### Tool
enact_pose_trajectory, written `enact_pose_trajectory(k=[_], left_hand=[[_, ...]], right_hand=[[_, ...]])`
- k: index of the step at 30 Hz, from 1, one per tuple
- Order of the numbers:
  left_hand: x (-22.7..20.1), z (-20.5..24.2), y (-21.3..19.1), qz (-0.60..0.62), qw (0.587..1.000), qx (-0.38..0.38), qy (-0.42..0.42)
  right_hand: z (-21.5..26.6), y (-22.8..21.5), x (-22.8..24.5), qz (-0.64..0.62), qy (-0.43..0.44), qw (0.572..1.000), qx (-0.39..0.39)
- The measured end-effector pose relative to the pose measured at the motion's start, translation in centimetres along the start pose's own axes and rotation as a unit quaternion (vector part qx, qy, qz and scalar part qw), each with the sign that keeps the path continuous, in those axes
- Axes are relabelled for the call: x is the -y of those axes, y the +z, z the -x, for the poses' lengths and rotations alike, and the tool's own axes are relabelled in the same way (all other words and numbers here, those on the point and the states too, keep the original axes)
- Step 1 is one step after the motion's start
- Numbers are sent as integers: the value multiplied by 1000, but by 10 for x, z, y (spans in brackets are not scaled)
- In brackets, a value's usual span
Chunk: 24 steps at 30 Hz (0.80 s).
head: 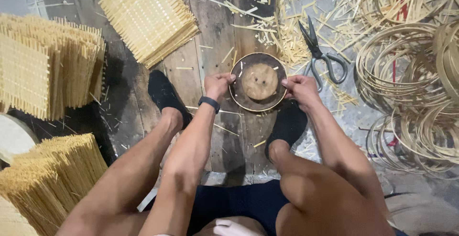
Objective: The person sits on the floor and repeatedly assembles small round bamboo trays. They place a woven bamboo mat on a wooden block, fit a circular bamboo ring over it, and use shears to trim the excess mat edges. The finished trays are stacked nearby.
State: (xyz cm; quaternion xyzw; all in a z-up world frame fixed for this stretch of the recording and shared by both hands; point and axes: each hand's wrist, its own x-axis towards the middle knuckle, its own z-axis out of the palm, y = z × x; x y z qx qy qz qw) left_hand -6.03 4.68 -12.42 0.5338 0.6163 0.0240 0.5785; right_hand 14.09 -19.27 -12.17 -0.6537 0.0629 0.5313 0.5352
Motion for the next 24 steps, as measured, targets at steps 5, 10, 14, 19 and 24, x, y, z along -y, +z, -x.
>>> enact_pose_trajectory(k=[5,10,14,19,24], left_hand=[[43,40,-9,261,949,118,-135],[64,65,21,259,942,132,-166],[83,55,33,199,966,80,-144],[52,50,1,105,981,138,-84],[-51,98,-36,-122,918,89,368]], right_hand=[[34,5,-2,-61,12,995,73],[32,29,-11,27,14,999,-26],[31,37,-19,52,14,995,-87],[47,38,2,149,-92,981,-84],[79,56,54,72,-127,989,13]])
